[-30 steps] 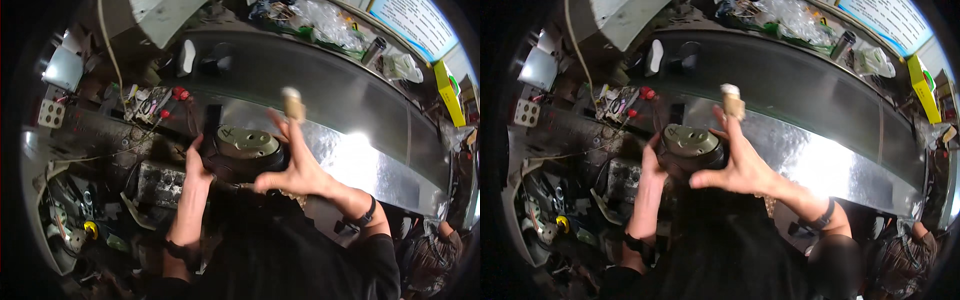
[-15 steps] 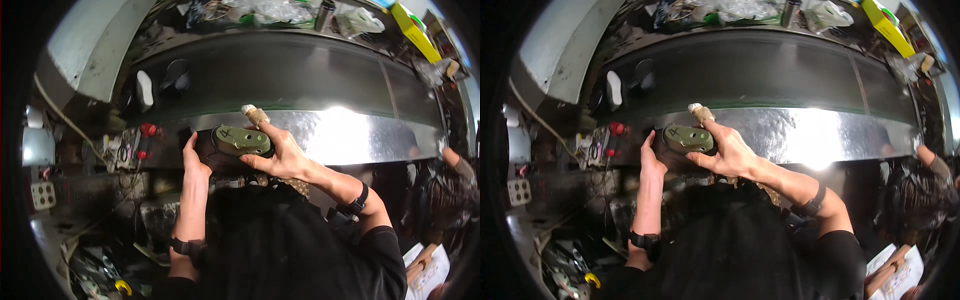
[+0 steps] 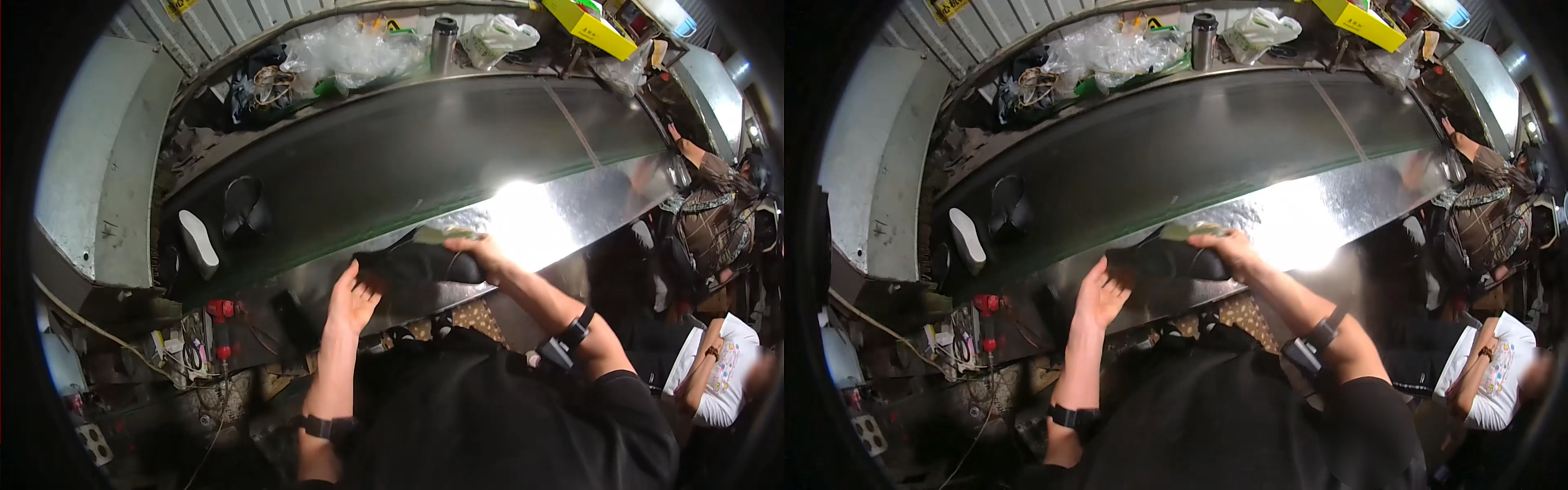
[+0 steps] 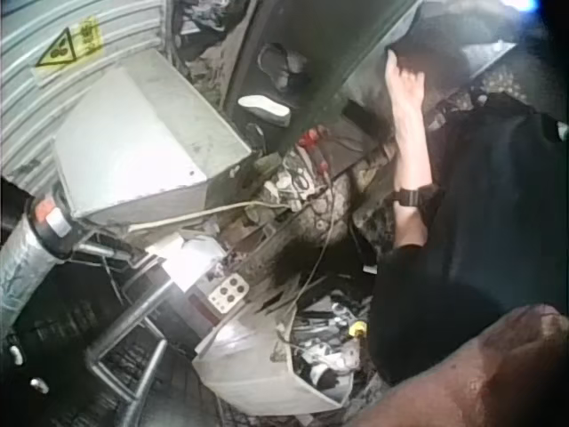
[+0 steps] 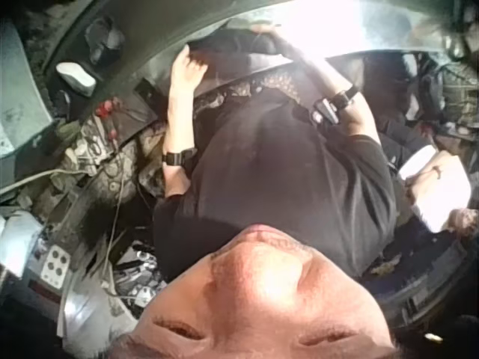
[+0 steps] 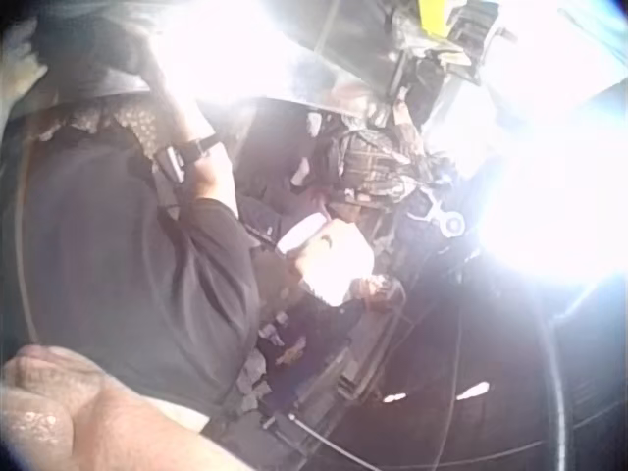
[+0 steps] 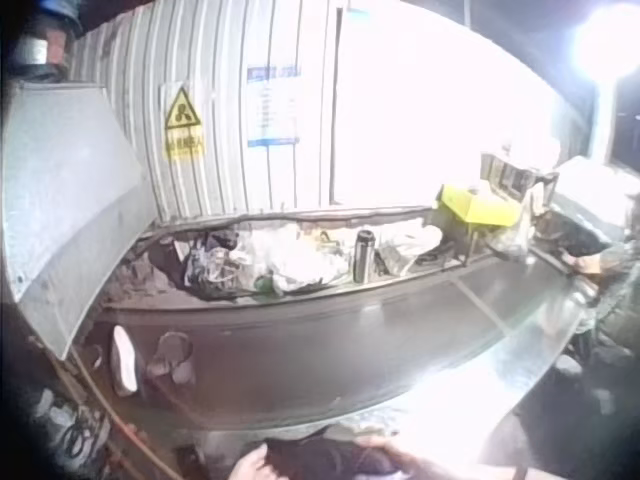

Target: Operating a shoe lasting machine to shape leather uppers and placing them on a conveyor belt.

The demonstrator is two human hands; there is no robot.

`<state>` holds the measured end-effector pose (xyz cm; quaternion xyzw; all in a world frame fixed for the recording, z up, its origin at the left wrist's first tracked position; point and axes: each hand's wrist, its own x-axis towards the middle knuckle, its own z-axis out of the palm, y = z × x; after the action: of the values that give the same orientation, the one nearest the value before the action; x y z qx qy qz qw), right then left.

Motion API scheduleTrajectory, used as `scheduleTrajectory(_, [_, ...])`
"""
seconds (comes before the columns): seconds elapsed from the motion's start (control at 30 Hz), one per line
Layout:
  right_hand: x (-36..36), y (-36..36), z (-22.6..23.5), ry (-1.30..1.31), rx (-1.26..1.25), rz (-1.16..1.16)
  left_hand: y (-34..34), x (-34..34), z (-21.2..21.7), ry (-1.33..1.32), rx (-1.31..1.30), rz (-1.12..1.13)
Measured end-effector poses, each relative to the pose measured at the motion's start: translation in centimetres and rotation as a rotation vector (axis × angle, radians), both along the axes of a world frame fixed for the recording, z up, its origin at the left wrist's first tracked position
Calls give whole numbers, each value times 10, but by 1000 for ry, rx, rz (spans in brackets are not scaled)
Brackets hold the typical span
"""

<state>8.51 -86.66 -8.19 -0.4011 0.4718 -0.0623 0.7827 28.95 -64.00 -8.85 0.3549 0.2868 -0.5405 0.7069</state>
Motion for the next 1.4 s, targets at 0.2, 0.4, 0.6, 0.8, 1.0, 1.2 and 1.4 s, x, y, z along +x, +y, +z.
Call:
scheduleTrajectory(0.2, [-44,-196,9,-41,129,-88,125,-4,0,-809,307,285])
scheduleTrajectory(0.4, [-93,-366,-13,81,-487,-151,412,-74,13,-1114,1089,494])
scheduleTrajectory(0.6, [-122,-412,-103,683,-1278,-43,402,-218,131,-751,2444,157])
scheduleTrajectory(0.8, [-76,-341,-105,748,-1503,0,501,-279,118,-322,2531,159])
scheduleTrajectory(1.0, [-86,-163,-65,122,-1683,266,589,-299,115,-174,2517,210])
scheduleTrajectory(1.2, [-127,-54,-146,251,-1506,858,616,-287,70,-778,2058,756])
scheduleTrajectory(1.4, [-71,91,-95,-389,-1496,962,606,-297,88,-852,2129,678])
